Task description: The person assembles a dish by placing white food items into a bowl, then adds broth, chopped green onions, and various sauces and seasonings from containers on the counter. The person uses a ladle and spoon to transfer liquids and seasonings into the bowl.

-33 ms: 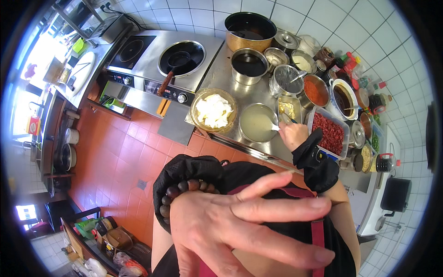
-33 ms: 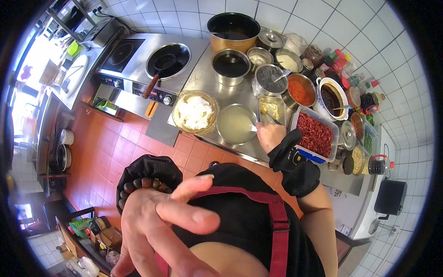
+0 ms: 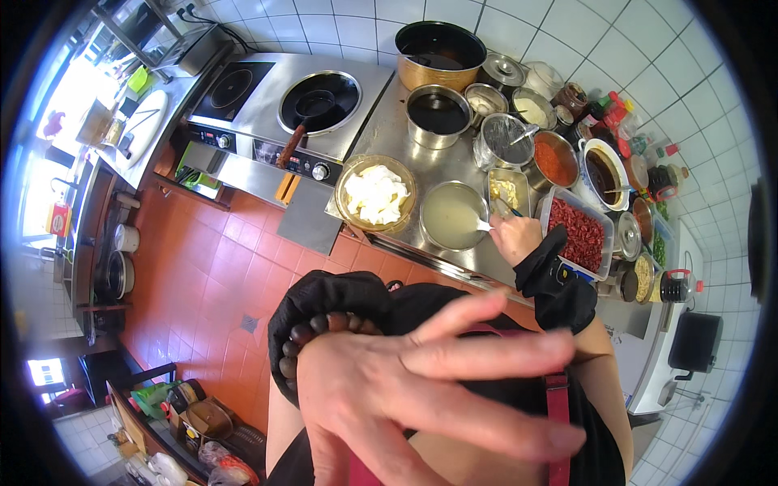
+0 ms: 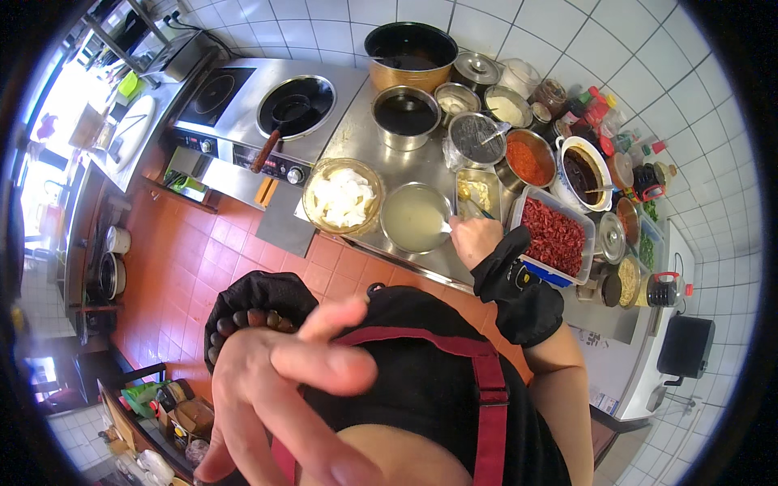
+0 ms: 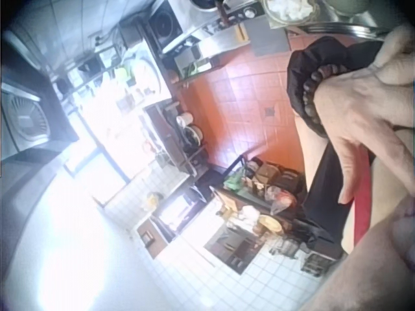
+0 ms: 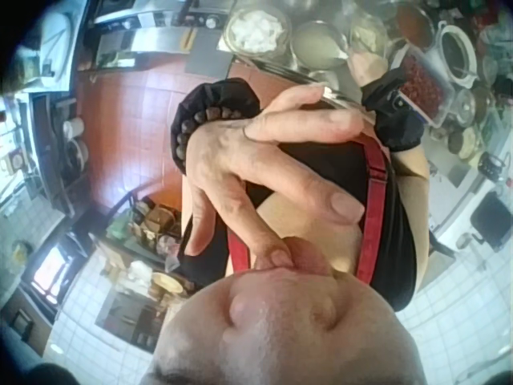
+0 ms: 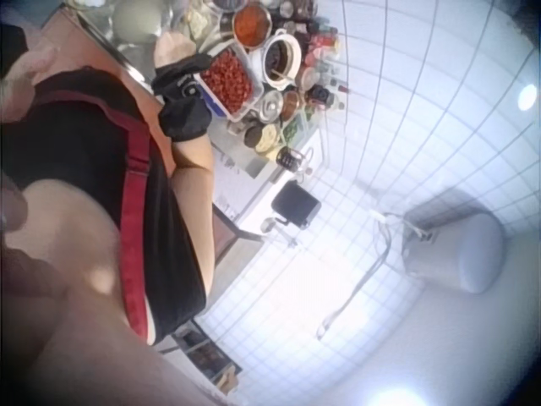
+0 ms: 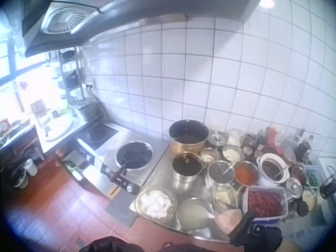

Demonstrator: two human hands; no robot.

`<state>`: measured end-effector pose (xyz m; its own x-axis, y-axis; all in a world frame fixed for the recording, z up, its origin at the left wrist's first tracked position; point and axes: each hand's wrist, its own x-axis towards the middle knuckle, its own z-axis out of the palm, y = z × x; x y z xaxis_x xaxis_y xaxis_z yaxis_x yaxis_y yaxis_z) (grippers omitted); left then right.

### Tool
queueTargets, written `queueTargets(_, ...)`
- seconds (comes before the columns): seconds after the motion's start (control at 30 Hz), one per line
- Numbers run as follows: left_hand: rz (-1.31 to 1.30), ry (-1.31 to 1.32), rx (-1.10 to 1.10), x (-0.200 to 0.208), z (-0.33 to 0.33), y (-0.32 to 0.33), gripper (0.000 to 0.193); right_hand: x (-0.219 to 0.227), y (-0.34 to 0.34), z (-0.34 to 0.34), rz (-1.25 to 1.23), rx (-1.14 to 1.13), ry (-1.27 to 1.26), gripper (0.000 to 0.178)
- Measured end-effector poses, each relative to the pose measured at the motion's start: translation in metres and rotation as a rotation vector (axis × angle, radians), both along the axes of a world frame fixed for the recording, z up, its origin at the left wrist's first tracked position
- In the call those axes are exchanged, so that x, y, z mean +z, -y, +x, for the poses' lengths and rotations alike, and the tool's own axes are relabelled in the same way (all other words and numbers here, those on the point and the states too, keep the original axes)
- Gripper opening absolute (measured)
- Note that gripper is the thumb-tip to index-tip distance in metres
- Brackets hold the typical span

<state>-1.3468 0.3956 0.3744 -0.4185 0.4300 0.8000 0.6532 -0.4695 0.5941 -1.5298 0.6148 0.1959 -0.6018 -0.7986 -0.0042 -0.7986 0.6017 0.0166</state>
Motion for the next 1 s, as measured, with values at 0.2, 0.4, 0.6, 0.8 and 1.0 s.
queueTargets(0.2, 0.177, 0.183, 0.600, -0.056, -0.013, 0.022, 0.033, -0.006, 0.001, 0.009, -0.111, 0.020, 0.092, 0.014)
queueTargets(0.4, 0.479, 0.893, 1.240, -0.175, -0.022, 0.072, 0.015, -0.017, 0.014, 0.012, -0.110, -0.026, 0.046, 0.013)
queueTargets(0.6, 0.340, 1.357, 1.430, -0.327, -0.018, 0.096, 0.036, -0.019, 0.008, 0.004, -0.099, 0.010, -0.105, 0.012)
queueTargets(0.8, 0.172, 1.490, 1.294, -0.359, -0.046, 0.089, 0.048, 0.007, 0.004, 0.005, -0.002, 0.001, -0.015, 0.012)
queueTargets(1.0, 0.263, 1.478, 1.309, -0.359, -0.054, 0.087, 0.027, 0.005, 0.011, 0.011, -0.053, -0.069, 0.157, 0.012)
